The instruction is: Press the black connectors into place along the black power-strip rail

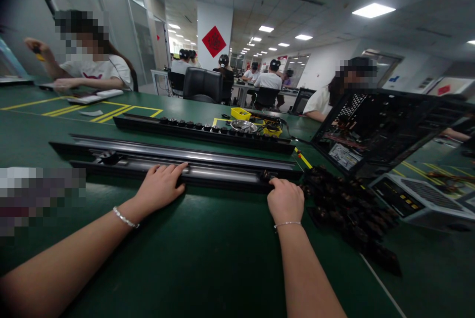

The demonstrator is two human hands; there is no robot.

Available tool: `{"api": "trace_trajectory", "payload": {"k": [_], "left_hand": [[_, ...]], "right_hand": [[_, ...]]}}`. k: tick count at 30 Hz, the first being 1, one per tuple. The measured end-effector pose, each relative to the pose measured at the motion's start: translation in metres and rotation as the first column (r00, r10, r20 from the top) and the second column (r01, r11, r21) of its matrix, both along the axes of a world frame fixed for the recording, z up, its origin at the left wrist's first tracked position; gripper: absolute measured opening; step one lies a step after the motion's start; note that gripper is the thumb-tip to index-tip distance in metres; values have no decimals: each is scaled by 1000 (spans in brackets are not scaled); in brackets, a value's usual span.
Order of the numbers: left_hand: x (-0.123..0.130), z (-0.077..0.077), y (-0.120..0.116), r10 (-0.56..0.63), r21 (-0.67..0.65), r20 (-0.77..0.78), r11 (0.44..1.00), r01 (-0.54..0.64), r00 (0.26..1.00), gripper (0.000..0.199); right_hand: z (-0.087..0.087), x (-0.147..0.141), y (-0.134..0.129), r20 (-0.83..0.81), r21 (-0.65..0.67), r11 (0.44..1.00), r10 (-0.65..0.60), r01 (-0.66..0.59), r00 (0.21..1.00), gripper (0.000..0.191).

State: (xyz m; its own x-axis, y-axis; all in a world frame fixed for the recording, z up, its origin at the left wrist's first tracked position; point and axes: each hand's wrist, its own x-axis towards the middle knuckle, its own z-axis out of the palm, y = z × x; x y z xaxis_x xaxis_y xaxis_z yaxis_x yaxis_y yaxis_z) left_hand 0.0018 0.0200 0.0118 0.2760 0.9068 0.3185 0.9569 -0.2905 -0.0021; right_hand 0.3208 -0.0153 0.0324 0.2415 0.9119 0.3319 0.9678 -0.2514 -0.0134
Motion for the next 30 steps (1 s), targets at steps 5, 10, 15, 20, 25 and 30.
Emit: {"api": "trace_trajectory", "payload": {"k": [5,10,15,20,25,30], "left_hand": [[0,-1,0,2,-1,4,1000,-2,1000,57],[-1,-3,1,-4,23,-5,1000,4,1000,57],[-1,-3,1,0,13,2,1000,0,1000,56],[0,-2,0,9,11,-6,1000,-9,1000,57],[0,-2,1,7,14,-15,1000,-7,1000,57],[0,-3,1,3,24,-8,1000,-3,1000,57]], "right_hand": [[0,4,0,-2,-15,999,-45,45,999,39],[0,9,0,-6,-7,997,-71,71,997,37],[-3,12,-2,-32,32,995,-89,90,996,36],[-6,18,-1,-130,82,991,-91,102,987,36],[-13,13,8,-412,186,970,-67,156,909,41],[-22,5,21,-667,161,964,-51,210,744,61]]}}
